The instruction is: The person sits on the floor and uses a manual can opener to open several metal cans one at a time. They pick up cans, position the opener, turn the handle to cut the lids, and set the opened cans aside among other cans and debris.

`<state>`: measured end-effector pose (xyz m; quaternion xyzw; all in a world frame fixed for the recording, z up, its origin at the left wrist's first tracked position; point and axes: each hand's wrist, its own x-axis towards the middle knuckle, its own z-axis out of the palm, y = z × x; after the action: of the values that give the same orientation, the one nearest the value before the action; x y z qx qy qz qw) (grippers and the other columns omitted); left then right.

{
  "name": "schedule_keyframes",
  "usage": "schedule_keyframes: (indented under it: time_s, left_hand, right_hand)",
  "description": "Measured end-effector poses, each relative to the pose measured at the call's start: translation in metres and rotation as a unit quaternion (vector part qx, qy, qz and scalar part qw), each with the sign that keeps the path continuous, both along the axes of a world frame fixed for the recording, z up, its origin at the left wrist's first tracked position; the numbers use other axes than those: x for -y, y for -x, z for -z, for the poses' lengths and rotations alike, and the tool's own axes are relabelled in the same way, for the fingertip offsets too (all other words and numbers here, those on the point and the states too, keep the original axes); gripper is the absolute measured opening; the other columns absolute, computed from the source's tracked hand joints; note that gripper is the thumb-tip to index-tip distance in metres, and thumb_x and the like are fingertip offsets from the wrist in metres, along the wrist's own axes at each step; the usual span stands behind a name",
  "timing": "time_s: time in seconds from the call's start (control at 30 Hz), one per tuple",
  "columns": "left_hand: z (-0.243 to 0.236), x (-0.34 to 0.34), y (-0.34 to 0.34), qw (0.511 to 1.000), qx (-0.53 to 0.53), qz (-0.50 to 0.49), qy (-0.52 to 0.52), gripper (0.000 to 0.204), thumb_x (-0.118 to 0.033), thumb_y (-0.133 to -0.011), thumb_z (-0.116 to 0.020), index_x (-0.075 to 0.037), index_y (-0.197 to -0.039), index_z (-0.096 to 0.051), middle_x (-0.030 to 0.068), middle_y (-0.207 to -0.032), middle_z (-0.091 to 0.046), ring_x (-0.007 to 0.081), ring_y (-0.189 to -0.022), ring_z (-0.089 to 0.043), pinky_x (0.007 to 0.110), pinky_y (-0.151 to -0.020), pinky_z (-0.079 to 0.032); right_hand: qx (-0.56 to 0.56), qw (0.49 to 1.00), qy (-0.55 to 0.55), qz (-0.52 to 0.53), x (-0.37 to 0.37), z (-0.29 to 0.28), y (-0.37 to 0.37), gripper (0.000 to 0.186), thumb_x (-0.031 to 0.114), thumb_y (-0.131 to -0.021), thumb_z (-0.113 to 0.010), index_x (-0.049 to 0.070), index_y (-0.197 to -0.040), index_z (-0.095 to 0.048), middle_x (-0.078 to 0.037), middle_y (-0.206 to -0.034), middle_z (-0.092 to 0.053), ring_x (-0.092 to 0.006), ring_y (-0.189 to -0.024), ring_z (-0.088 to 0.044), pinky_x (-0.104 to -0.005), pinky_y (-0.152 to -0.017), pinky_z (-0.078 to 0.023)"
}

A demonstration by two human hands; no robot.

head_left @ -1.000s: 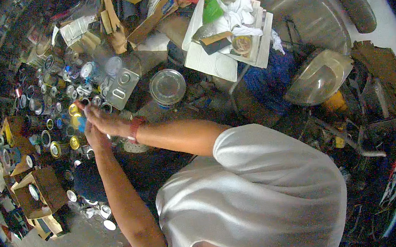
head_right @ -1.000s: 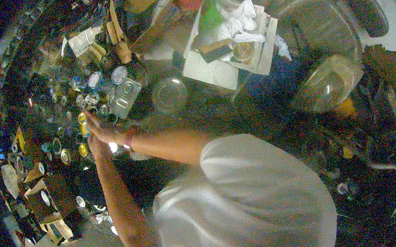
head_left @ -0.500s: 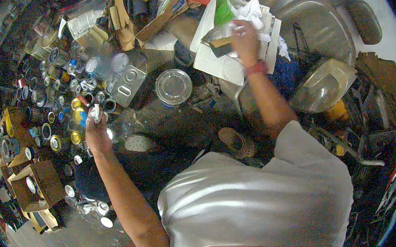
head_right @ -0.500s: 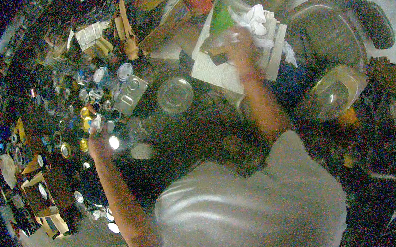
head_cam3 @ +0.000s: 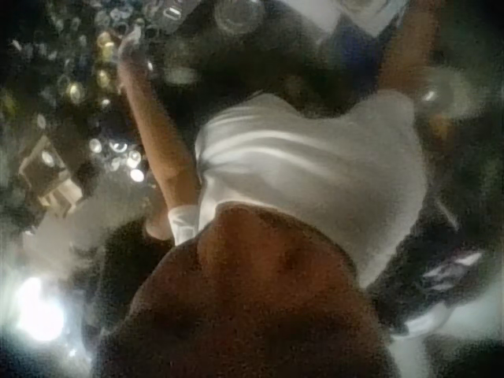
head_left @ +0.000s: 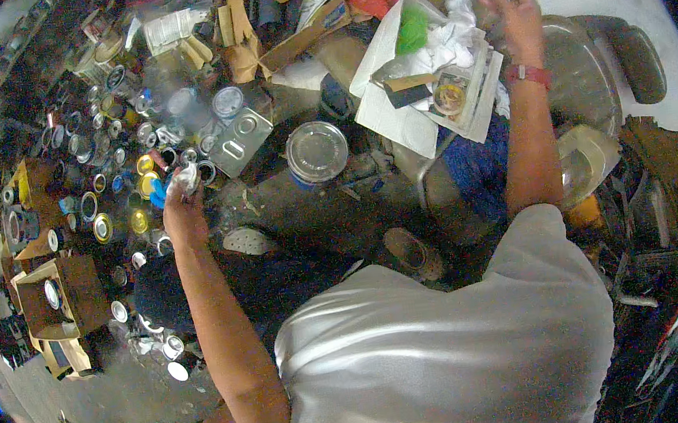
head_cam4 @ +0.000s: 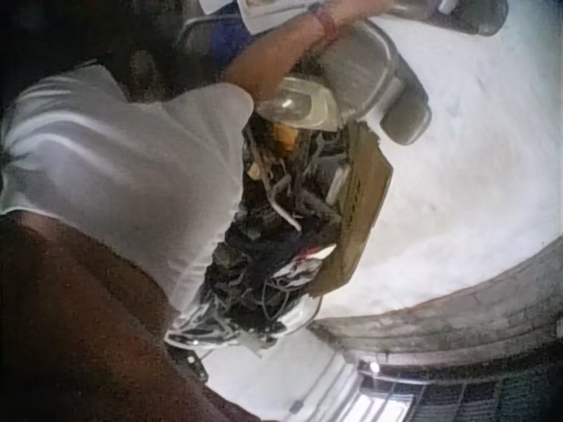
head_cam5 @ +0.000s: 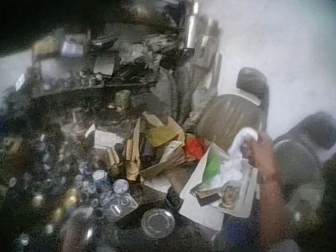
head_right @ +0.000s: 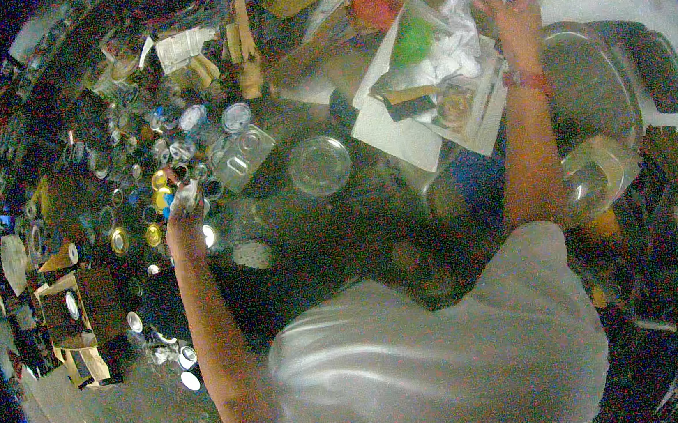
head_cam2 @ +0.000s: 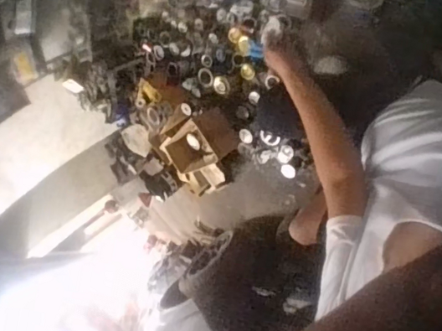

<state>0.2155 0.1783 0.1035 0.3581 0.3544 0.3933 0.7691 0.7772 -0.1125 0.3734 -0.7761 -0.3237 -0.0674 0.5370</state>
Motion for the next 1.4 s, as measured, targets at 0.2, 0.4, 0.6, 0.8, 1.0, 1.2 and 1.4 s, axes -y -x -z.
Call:
schedule_keyframes:
  time_s: [0.2, 0.4, 0.6, 0.8, 1.0, 1.2, 1.4]
  left_hand:
    - [-0.018, 0.008, -0.015, 0.998, 0.035, -0.020, 0.054, 0.052, -0.023, -0.105, -0.055, 0.006, -0.147, -0.049, 0.0167, -0.139, -0.062, 0.0311, -0.127, -0.062, 0.046, -0.110, -0.051]
    - [-0.005, 0.002, -0.028, 0.995, 0.082, 0.014, 0.048, 0.049, -0.031, -0.109, -0.047, -0.001, -0.147, -0.052, 0.0155, -0.143, -0.060, 0.0308, -0.131, -0.059, 0.045, -0.110, -0.049]
    - [-0.068, 0.019, -0.035, 0.984, 0.136, 0.008, 0.114, 0.050, -0.040, -0.113, -0.040, -0.004, -0.144, -0.054, 0.0123, -0.136, -0.064, 0.0298, -0.120, -0.063, 0.043, -0.103, -0.051]
    - [-0.005, 0.004, 0.011, 0.963, -0.095, -0.164, 0.190, 0.042, -0.039, -0.108, -0.055, -0.003, -0.129, -0.061, 0.0118, -0.118, -0.067, 0.0272, -0.093, -0.068, 0.045, -0.081, -0.057]
    - [0.072, -0.032, 0.019, 0.951, 0.112, -0.218, 0.187, 0.036, -0.036, -0.103, -0.060, -0.010, -0.129, -0.056, 0.0092, -0.104, -0.066, 0.0285, -0.089, -0.067, 0.046, -0.074, -0.056]
    - [0.060, -0.025, 0.008, 0.952, 0.032, -0.149, 0.266, 0.036, -0.036, -0.105, -0.057, -0.010, -0.128, -0.065, 0.0085, -0.112, -0.071, 0.0283, -0.102, -0.064, 0.045, -0.091, -0.048]
    - [0.075, -0.029, 0.016, 0.976, -0.109, -0.088, 0.168, 0.039, -0.043, -0.102, -0.058, -0.011, -0.124, -0.065, 0.0091, -0.105, -0.069, 0.0272, -0.092, -0.065, 0.043, -0.071, -0.054]
  right_hand:
    - [-0.155, 0.934, -0.183, -0.265, -0.079, -0.053, 0.088, 0.040, 0.008, -0.100, -0.068, 0.005, -0.137, -0.053, -0.010, -0.108, -0.070, -0.0223, -0.088, -0.072, -0.0348, -0.068, -0.065]
    - [-0.352, 0.783, -0.167, -0.484, -0.172, 0.008, 0.163, 0.031, 0.012, -0.103, -0.061, 0.001, -0.132, -0.062, -0.012, -0.123, -0.072, -0.0227, -0.104, -0.073, -0.0391, -0.090, -0.063]
    - [-0.297, 0.838, -0.038, -0.455, -0.235, 0.154, 0.354, 0.036, 0.021, -0.107, -0.054, -0.002, -0.133, -0.061, -0.016, -0.129, -0.069, -0.0286, -0.114, -0.070, -0.0449, -0.102, -0.056]
    - [-0.198, 0.696, 0.273, -0.633, -0.208, 0.231, 0.403, 0.039, 0.032, -0.106, -0.059, 0.003, -0.131, -0.067, -0.020, -0.134, -0.067, -0.0316, -0.127, -0.063, -0.0406, -0.109, -0.047]
    - [0.292, 0.727, 0.423, -0.456, -0.254, 0.266, 0.282, 0.131, 0.045, -0.059, -0.097, 0.011, -0.163, -0.025, -0.019, -0.166, -0.027, -0.0428, -0.154, -0.024, -0.0640, -0.124, -0.020]
    - [0.359, 0.615, 0.447, -0.541, -0.282, 0.294, 0.253, 0.136, 0.049, -0.055, -0.097, 0.010, -0.163, -0.023, -0.016, -0.163, -0.032, -0.0365, -0.154, -0.028, -0.0713, -0.123, -0.015]
    - [0.395, 0.592, 0.394, -0.582, -0.303, 0.281, 0.268, 0.101, 0.037, -0.075, -0.084, 0.014, -0.161, -0.036, -0.021, -0.145, -0.054, -0.0394, -0.139, -0.049, -0.0576, -0.121, -0.029]
